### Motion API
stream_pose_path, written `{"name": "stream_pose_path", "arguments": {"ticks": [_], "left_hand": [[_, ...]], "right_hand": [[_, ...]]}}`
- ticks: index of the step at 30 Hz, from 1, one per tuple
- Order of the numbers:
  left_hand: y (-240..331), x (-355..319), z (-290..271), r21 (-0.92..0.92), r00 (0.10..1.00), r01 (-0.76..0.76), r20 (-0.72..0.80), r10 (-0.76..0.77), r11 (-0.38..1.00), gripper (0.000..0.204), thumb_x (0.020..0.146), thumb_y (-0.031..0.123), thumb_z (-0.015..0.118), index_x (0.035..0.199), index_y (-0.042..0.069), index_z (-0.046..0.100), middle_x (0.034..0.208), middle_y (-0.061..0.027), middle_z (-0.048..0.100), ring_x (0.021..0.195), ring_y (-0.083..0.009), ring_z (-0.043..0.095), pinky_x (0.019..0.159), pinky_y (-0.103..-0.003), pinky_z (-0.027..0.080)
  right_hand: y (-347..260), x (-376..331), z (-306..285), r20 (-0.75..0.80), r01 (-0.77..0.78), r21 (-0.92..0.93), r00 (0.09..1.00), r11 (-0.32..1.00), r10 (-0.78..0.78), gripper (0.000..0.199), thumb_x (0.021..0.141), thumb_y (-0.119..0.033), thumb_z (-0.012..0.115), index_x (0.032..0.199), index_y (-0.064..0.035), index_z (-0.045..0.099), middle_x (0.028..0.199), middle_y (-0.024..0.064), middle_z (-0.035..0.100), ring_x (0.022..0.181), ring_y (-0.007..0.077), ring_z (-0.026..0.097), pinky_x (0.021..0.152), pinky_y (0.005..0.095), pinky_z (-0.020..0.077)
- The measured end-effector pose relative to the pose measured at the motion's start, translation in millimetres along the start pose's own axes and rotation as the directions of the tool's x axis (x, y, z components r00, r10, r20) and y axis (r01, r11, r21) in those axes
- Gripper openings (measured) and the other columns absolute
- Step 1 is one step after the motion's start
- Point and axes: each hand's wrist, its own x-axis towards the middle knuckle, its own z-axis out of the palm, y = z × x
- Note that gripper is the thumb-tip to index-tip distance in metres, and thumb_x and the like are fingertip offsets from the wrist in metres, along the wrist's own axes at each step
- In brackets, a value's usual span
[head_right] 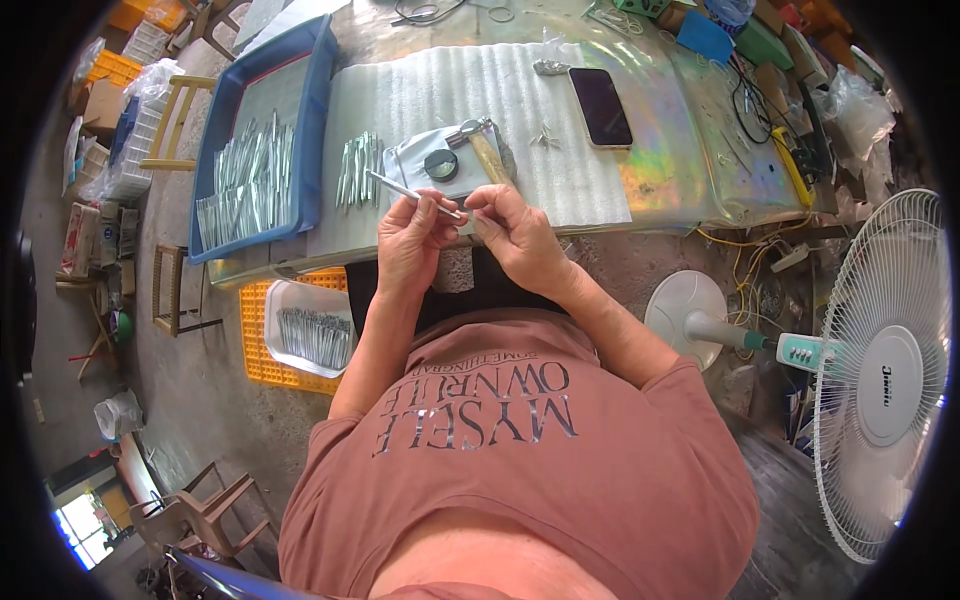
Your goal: The person is seen assembling small hardware parts by inserting pins into metal bases and securing them using a small hammer at a workbench.
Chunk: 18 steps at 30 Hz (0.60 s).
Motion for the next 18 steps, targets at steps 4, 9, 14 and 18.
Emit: {"name": "stream_pose_path", "arguments": {"ticks": [4,9,14,18], "left_hand": [[-1.1,-1.5,-0.2,-0.017,1.000,-0.001,-0.017,0.001,1.000,0.012,0.084,0.013,0.052,0.088,0.003,0.055,0.079,-0.0094,0.059,0.068,-0.0177,0.060,0.052,-0.022,0.046],[-1.6,-2.5,1.8,-0.020,1.000,0.003,-0.010,-0.003,1.000,0.012,0.084,0.013,0.052,0.088,0.003,0.055,0.078,-0.0089,0.059,0.065,-0.0151,0.057,0.053,-0.022,0.046],[-1.2,-3.0,1.5,-0.029,1.000,0.008,-0.014,-0.009,1.000,0.012,0.084,0.013,0.052,0.087,0.003,0.056,0.078,-0.0086,0.059,0.062,-0.0137,0.055,0.054,-0.022,0.045],[-3.8,-2.3,-1.0,-0.046,1.000,0.001,0.012,-0.001,0.999,0.012,0.083,0.013,0.053,0.087,0.003,0.057,0.078,-0.0091,0.060,0.063,-0.0130,0.056,0.053,-0.021,0.044]], "right_hand": [[-2.2,-0.3,4.9,0.023,-0.062,0.083,0.998,0.995,0.060,0.016,0.083,-0.002,0.050,0.099,-0.0028,0.046,0.077,-0.0016,0.049,0.070,0.0015,0.044,0.060,0.0148,0.0368],[-0.3,1.7,6.9,-0.009,-0.024,0.102,1.000,0.995,0.025,0.015,0.083,-0.003,0.050,0.097,-0.0015,0.047,0.073,0.0002,0.051,0.067,0.0026,0.046,0.059,0.0175,0.0406],[0.3,2.3,8.9,-0.014,-0.034,0.116,0.999,0.993,0.036,0.014,0.083,-0.004,0.050,0.097,-0.0017,0.046,0.073,0.0000,0.051,0.067,0.0024,0.046,0.059,0.0175,0.0405],[1.0,1.5,9.5,-0.018,-0.039,0.120,0.999,0.992,0.041,0.014,0.084,-0.004,0.050,0.097,-0.0023,0.045,0.073,-0.0001,0.051,0.067,0.0023,0.046,0.057,0.0171,0.0396]]}}
